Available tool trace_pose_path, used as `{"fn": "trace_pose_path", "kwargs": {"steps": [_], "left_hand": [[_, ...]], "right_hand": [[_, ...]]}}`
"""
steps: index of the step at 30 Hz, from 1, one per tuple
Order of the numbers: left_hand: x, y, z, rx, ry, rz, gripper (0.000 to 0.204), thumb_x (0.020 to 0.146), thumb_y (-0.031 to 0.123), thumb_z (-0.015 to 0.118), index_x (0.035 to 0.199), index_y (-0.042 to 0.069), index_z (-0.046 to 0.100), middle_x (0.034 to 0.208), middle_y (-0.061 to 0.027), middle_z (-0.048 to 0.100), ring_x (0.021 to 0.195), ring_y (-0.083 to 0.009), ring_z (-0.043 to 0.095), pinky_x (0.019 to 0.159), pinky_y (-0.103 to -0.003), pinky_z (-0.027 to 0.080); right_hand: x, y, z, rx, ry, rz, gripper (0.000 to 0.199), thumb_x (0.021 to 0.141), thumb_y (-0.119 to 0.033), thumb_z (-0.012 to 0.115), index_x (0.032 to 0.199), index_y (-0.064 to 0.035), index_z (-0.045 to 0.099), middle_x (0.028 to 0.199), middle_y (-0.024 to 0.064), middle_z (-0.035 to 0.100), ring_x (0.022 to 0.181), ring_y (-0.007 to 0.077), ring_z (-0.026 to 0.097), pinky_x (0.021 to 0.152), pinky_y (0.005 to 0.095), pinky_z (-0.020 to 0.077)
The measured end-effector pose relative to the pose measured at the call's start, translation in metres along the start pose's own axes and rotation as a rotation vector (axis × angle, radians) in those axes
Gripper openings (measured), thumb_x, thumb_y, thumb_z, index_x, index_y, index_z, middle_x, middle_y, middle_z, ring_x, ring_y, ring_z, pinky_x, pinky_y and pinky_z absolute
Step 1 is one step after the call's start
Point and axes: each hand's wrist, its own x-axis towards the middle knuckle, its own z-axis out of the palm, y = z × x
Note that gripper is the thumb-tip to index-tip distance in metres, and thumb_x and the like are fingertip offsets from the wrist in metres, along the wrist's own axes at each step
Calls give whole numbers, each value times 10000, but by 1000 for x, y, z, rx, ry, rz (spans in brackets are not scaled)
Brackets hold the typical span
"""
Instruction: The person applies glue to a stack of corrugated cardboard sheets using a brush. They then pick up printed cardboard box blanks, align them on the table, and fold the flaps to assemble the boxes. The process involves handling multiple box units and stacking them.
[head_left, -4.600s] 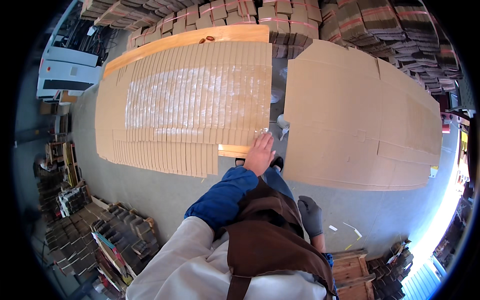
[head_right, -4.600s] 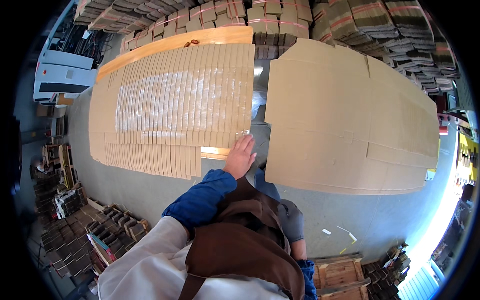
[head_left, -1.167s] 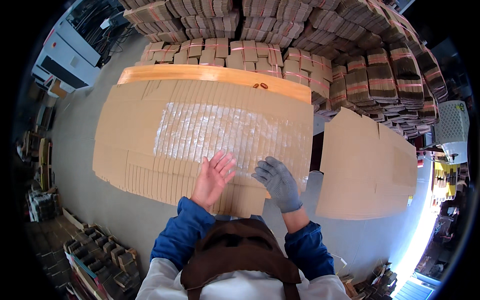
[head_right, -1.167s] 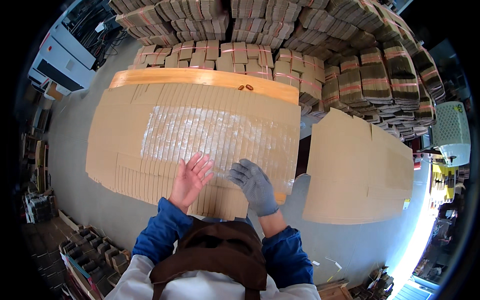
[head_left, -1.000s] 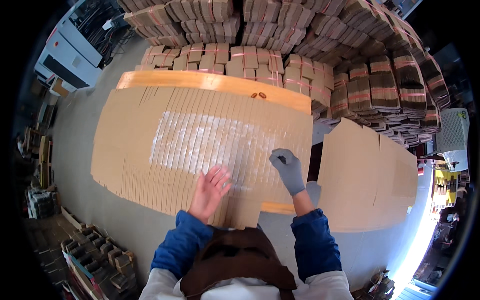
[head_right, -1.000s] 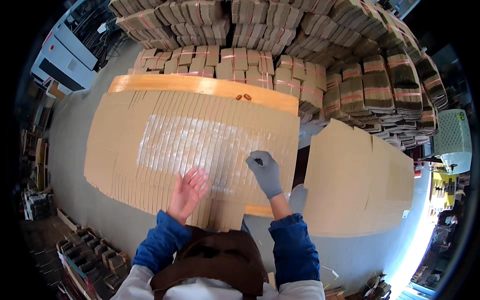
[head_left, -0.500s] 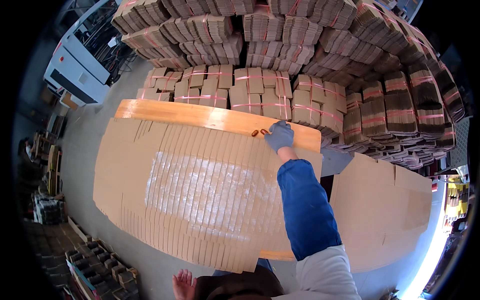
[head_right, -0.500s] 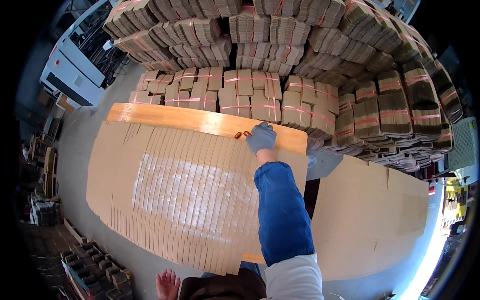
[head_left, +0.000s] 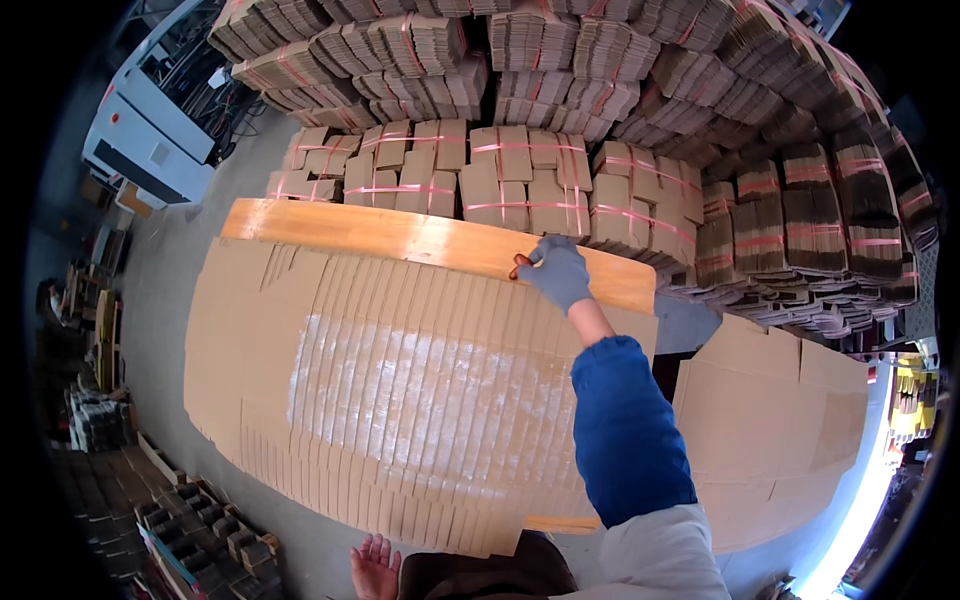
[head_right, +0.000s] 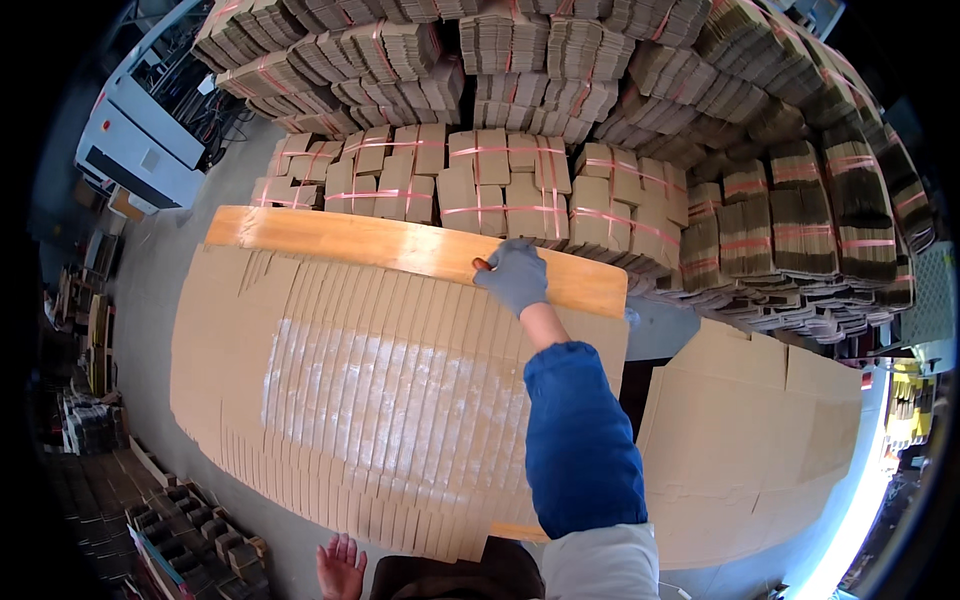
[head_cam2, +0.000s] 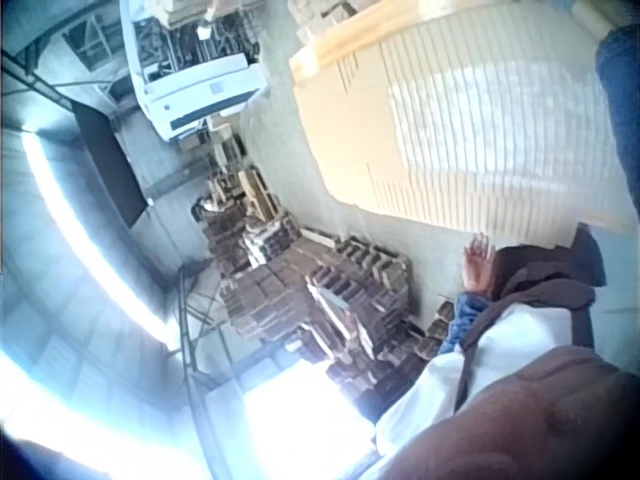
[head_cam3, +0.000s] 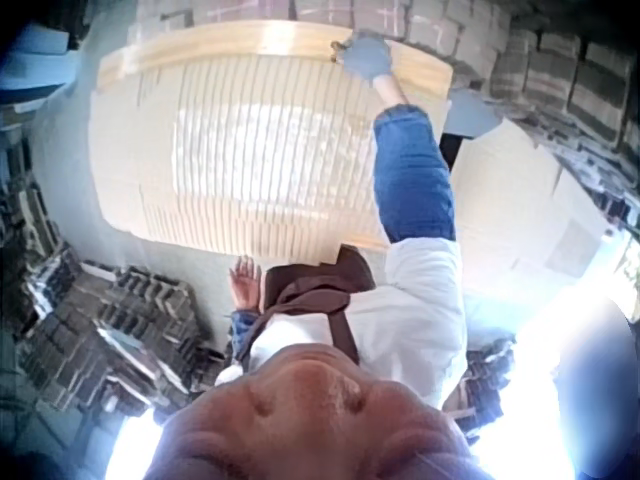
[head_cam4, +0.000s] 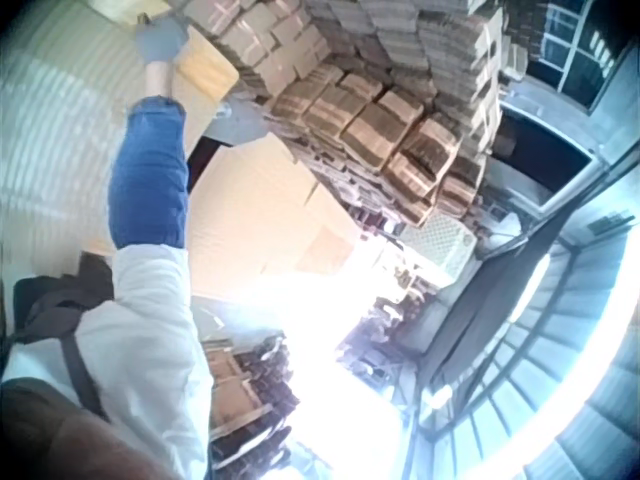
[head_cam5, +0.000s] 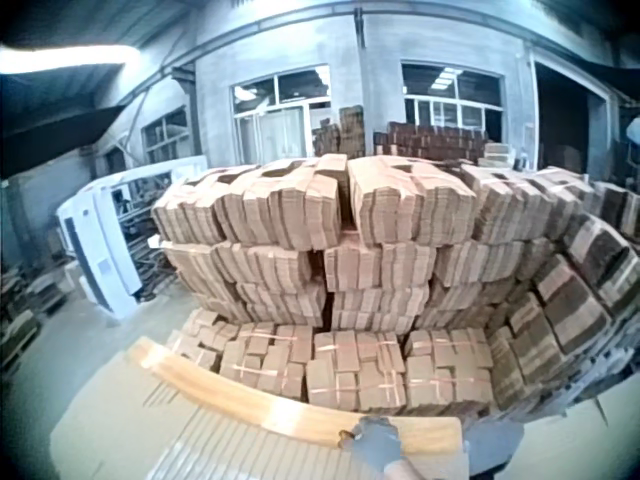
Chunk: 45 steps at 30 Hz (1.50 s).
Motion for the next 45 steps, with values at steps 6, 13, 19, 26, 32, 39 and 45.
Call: {"fn": "trace_pose_path", "kwargs": {"steps": [6,13,19,26,32,39,45], "left_hand": [[24,-6,6,2,-137,-27,522,1027,427,435,1389,53,474,1392,-105,533,1345,-264,417,1160,-488,273],[69,-26,-4,9,-292,-57,498,986,484,512,1248,65,573,1248,-131,606,1154,-285,548,1067,-458,406],[72,-27,-12,38,-292,-45,462,1011,453,479,1236,60,569,1253,-130,603,1150,-265,556,1045,-436,426],[34,-13,37,115,-167,-85,527,1025,435,438,1389,56,477,1320,-95,567,1264,-252,472,1158,-491,281],[22,-11,25,95,-137,-25,545,1015,435,465,1424,75,454,1341,-91,556,1270,-259,468,1154,-502,271],[38,-10,6,63,-266,-52,536,1014,436,463,1418,83,463,1361,-90,552,1271,-263,476,1143,-495,292],[37,-4,16,97,-259,-83,508,1022,411,445,1404,77,476,1389,-125,521,1315,-286,436,1150,-497,290]], "right_hand": [[-145,-133,-143,1076,-653,-775,246,768,-188,767,939,-101,614,1260,155,589,1173,295,569,992,387,440],[-190,-181,-191,1488,-707,-1231,312,718,-204,773,905,-148,529,1215,91,592,1050,318,572,969,468,377],[-153,-154,-177,1348,-654,-1024,233,817,-246,734,975,-108,632,1222,134,605,1084,296,602,960,420,438],[11,0,-24,-376,-105,-516,159,826,-254,668,965,-185,700,1010,47,652,994,265,597,886,440,431],[39,4,29,-636,-285,-508,151,869,-298,641,979,-204,684,997,43,653,1011,251,611,864,447,428],[49,10,38,-665,-277,-498,223,872,-337,636,950,-139,701,964,75,687,950,271,648,854,471,417],[47,32,28,-428,-150,-199,284,804,-343,656,958,-114,722,944,96,714,941,301,674,852,484,413]]}}
